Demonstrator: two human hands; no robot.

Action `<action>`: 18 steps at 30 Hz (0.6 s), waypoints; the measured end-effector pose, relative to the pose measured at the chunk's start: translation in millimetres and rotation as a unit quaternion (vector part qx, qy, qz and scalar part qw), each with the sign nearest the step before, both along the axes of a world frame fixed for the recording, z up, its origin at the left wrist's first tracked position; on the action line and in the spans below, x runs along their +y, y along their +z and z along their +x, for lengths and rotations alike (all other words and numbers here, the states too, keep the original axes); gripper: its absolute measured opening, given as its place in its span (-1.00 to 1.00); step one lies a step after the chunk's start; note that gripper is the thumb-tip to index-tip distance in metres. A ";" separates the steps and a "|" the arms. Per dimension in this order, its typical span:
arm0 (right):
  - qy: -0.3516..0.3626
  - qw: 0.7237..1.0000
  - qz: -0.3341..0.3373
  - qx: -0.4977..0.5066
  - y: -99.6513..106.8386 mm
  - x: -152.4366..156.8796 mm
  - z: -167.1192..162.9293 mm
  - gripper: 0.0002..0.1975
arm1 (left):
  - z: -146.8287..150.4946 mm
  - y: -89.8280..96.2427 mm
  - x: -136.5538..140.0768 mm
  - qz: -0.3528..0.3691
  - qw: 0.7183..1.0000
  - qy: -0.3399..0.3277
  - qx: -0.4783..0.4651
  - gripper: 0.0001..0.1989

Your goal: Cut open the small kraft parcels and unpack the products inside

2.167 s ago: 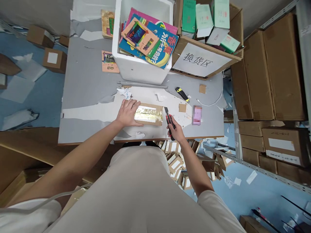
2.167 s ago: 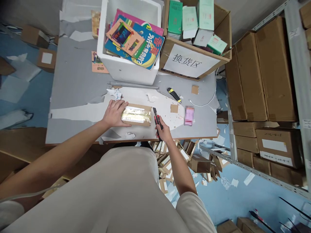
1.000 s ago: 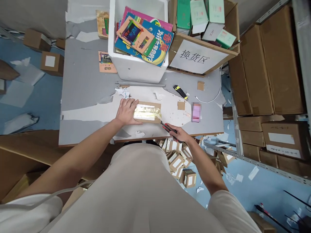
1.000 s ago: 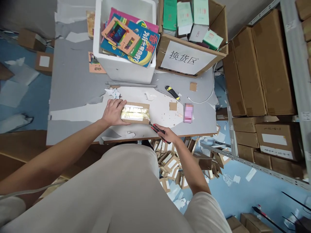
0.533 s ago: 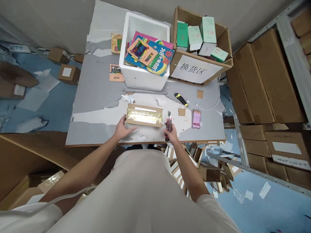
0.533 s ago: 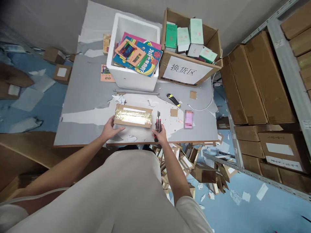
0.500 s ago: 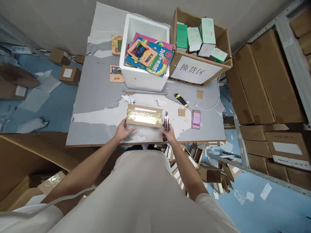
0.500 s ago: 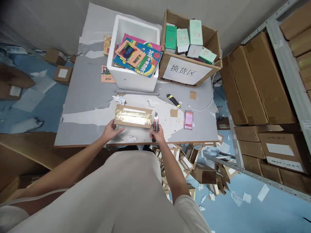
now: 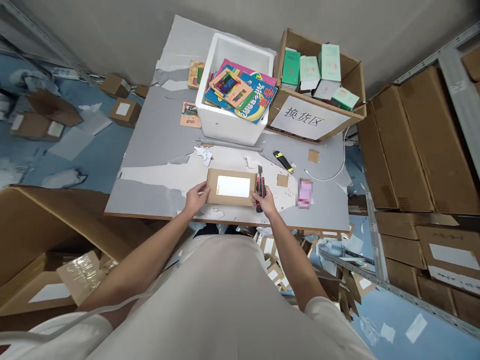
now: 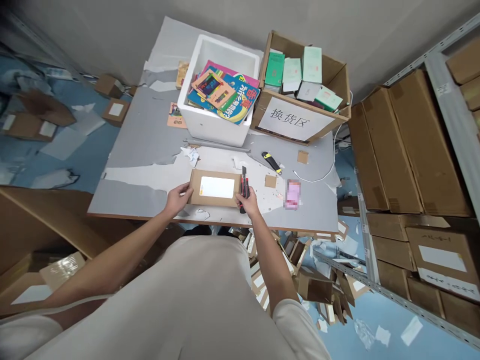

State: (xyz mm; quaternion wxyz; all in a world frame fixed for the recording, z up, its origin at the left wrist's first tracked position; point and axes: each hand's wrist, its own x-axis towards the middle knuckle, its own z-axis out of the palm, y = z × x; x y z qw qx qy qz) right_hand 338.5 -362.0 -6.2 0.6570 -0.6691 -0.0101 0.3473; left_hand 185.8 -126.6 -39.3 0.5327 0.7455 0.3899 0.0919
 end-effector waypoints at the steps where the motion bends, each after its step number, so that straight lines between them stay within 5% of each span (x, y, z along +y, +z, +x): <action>1: 0.008 1.000 -0.003 -0.001 -0.5 -2.9 -1.2 -0.48 | -2.7 -3.1 1.4 -0.007 1.000 -0.001 -0.002 -0.50; 10: 0.060 0.996 -0.068 0.013 -21.3 -52.1 -35.4 -0.50 | -60.9 -38.6 -1.5 -0.064 0.997 0.029 0.038 -0.37; 14: 0.082 0.992 -0.093 0.021 -32.7 -46.7 -35.2 -0.55 | -60.5 -46.1 -17.7 -0.047 0.998 0.009 0.045 -0.32; 18: 0.092 0.992 -0.088 0.017 -28.3 -42.4 -22.4 -0.59 | -46.7 -34.4 -27.8 -0.033 0.998 0.045 0.039 -0.39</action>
